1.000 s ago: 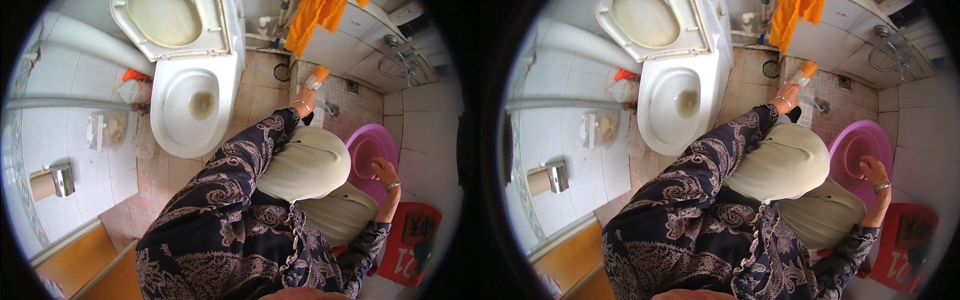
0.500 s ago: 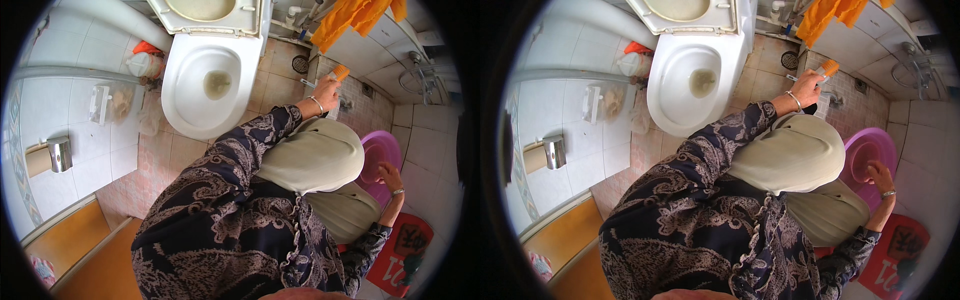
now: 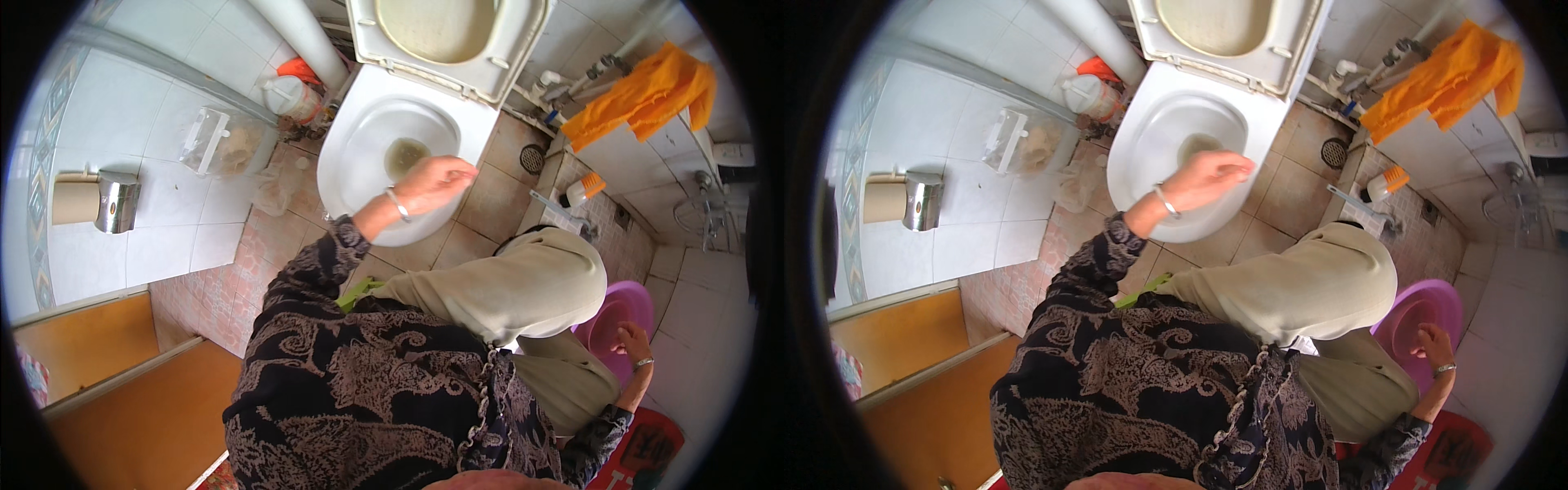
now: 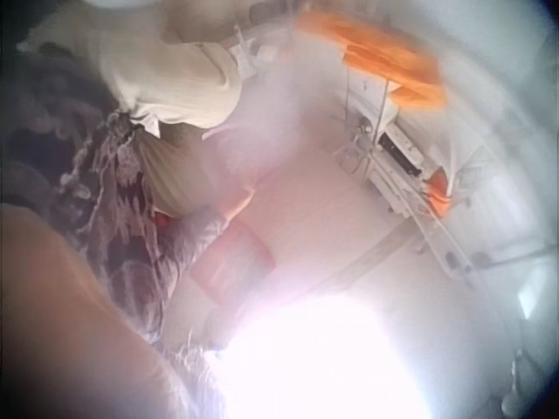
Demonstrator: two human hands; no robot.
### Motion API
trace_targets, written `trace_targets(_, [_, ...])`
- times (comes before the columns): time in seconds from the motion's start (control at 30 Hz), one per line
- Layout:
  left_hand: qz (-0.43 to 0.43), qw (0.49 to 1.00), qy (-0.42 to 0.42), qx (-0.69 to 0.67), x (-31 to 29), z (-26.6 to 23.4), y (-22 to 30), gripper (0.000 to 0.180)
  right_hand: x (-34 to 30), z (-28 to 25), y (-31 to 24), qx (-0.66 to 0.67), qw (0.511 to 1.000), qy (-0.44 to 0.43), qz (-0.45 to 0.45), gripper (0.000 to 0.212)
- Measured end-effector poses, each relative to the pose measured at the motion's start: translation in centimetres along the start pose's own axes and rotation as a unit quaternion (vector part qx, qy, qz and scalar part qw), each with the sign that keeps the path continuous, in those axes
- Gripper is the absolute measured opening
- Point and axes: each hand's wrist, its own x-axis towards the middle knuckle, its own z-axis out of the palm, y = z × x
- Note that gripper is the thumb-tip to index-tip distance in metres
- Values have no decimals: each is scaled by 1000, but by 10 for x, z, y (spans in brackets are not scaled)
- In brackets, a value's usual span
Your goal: The person scrubs the inside of a toilet bowl with a brush while sitting on a small stool. They pour water from a pink basin into the bowl multiple times and later add a green cleaning liquid from a bottle.
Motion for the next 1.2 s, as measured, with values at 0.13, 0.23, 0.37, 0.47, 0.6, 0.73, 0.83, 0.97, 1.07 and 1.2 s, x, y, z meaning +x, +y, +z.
trace_targets(0.13, [-126,968,80,-202,-42,-94,-11,24,-8,2,-36,-2,1000,-1,7,30])
trace_targets(0.23, [-161,967,184,-76,-51,-108,-44,24,4,-7,-31,-22,1000,4,-8,30])
trace_targets(0.37, [-98,973,204,52,-50,-106,-47,16,-7,-5,-51,-32,999,4,16,31])
trace_targets(0.47, [3,970,213,121,-36,-72,-53,16,-10,-10,-46,-56,997,6,46,29])
trace_targets(0.6, [170,931,227,231,-25,-14,-14,10,-19,-13,-63,-21,997,1,80,25])
trace_targets(0.73, [303,891,204,268,-18,36,6,21,-22,-10,-85,-33,998,4,62,23])
trace_targets(0.83, [356,878,194,255,-17,55,21,26,-20,-2,-94,-22,999,0,31,26])
trace_targets(0.97, [369,869,205,259,-16,58,23,27,-20,7,-102,-28,999,-1,42,22])
trace_targets(1.07, [365,868,215,260,-16,51,24,25,-13,-2,-87,-37,997,7,62,23])
trace_targets(1.2, [375,858,227,267,-18,44,27,22,-3,-11,-81,-36,997,9,62,26])
